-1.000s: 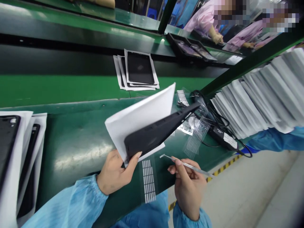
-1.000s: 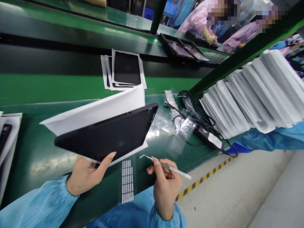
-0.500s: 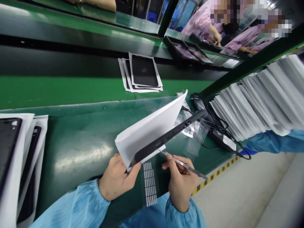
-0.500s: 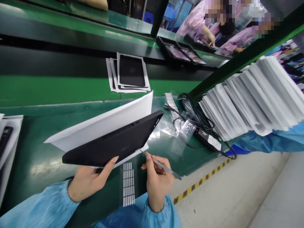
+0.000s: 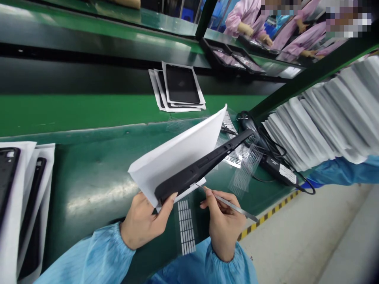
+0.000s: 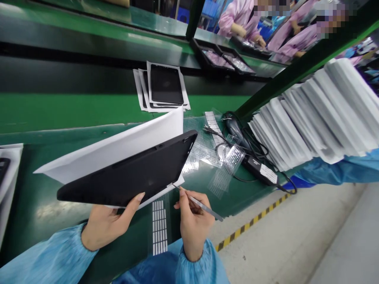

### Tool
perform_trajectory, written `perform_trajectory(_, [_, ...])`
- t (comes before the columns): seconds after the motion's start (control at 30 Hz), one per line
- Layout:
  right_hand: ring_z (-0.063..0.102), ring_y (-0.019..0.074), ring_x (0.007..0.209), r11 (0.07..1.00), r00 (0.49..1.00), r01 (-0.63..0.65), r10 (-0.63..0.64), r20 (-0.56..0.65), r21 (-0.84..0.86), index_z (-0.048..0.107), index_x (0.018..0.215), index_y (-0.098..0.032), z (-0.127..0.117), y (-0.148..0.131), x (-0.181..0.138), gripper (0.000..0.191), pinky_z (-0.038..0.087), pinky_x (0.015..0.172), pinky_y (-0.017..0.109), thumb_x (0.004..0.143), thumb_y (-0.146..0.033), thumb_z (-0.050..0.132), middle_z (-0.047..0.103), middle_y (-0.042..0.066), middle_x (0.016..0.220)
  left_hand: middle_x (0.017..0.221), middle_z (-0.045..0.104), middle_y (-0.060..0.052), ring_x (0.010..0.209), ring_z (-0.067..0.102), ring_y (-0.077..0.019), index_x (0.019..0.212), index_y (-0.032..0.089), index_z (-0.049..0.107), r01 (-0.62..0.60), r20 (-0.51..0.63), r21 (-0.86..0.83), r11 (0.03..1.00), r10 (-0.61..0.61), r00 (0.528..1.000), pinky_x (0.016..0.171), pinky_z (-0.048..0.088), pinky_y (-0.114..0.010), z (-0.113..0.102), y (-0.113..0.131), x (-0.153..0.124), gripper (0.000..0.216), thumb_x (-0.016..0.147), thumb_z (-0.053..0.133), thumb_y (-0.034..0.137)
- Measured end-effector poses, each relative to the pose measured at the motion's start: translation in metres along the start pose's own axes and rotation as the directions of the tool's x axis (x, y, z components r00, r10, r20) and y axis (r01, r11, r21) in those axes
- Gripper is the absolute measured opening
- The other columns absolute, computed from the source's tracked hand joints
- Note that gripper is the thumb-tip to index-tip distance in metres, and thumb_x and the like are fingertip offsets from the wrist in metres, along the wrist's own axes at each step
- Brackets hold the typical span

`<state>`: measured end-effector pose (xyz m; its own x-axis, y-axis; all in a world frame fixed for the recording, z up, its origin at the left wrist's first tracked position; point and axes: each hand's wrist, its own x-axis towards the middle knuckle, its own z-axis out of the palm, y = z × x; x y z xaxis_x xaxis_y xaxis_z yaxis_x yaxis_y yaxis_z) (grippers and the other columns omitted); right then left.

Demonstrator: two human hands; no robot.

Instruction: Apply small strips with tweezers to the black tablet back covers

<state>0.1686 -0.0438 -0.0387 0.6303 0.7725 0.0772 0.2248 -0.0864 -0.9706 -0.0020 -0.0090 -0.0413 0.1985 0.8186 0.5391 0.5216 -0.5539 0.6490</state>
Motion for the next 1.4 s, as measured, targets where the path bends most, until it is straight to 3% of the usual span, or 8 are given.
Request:
perform_trajectory(0.23, [0.060,0.0119,0.044,0.999,1.000,0.029,-0.029,-0.007,0.012,0.060,0.077,-0.016,-0.001,-0.001,0.001,0.012,0.048,0.045,0.021,0.077,-0.022,0.070,0.063,-0.002,0.051,0.081,0.072,-0.005,0.079,0.069,-0.0203,0.092,0.014,0.061,0.022,0.021,0.002,1.000,-0.022,1.000,0.071,0.055,-0.029,-0.002,0.000,-0.001,0.015,0.077,0.065,0.013])
perform_trajectory(0.53, [0.059,0.0114,0.043,0.999,0.999,0.037,-0.037,-0.005,0.011,0.059,0.076,-0.016,-0.001,0.001,0.000,0.013,0.048,0.045,0.021,0.076,-0.022,0.071,0.062,-0.003,0.050,0.070,0.070,-0.002,0.069,0.068,-0.0171,0.085,0.015,0.060,-0.003,0.002,0.014,1.000,0.003,1.000,0.067,0.055,-0.028,0.000,0.001,0.001,0.009,0.078,0.064,0.012])
perform_trajectory(1.07, [0.060,0.0113,0.044,0.998,0.999,0.022,-0.020,0.045,-0.053,0.061,0.078,-0.016,-0.001,0.000,-0.002,0.013,0.049,0.045,0.021,0.077,-0.025,0.070,0.064,-0.001,0.055,0.075,0.071,-0.004,0.074,0.069,-0.0190,0.094,0.013,0.060,0.017,0.001,-0.022,1.000,-0.017,1.000,0.069,0.055,-0.028,-0.001,0.003,0.004,0.016,0.079,0.062,0.011])
perform_trajectory(1.27, [0.063,0.0129,0.050,0.992,0.988,0.102,-0.092,0.121,-0.078,0.061,0.081,-0.016,-0.010,0.012,-0.003,0.009,0.055,0.051,0.028,0.079,-0.023,0.067,0.072,0.007,0.085,0.062,0.066,0.000,0.061,0.065,-0.0160,0.079,0.014,0.061,0.087,0.011,-0.062,0.994,-0.087,0.996,0.059,0.050,-0.026,-0.002,0.002,0.007,0.002,0.080,0.060,0.013])
perform_trajectory(1.4, [0.069,0.0232,0.082,0.952,0.957,0.225,-0.176,0.233,-0.207,0.063,0.079,-0.019,-0.019,0.015,-0.005,0.003,0.057,0.064,0.031,0.082,-0.021,0.064,0.070,0.004,0.070,0.053,0.060,0.001,0.053,0.062,-0.0148,0.063,0.016,0.057,0.127,0.005,-0.062,0.990,-0.127,0.992,0.053,0.046,-0.025,-0.001,0.001,0.008,0.019,0.082,0.059,0.018])
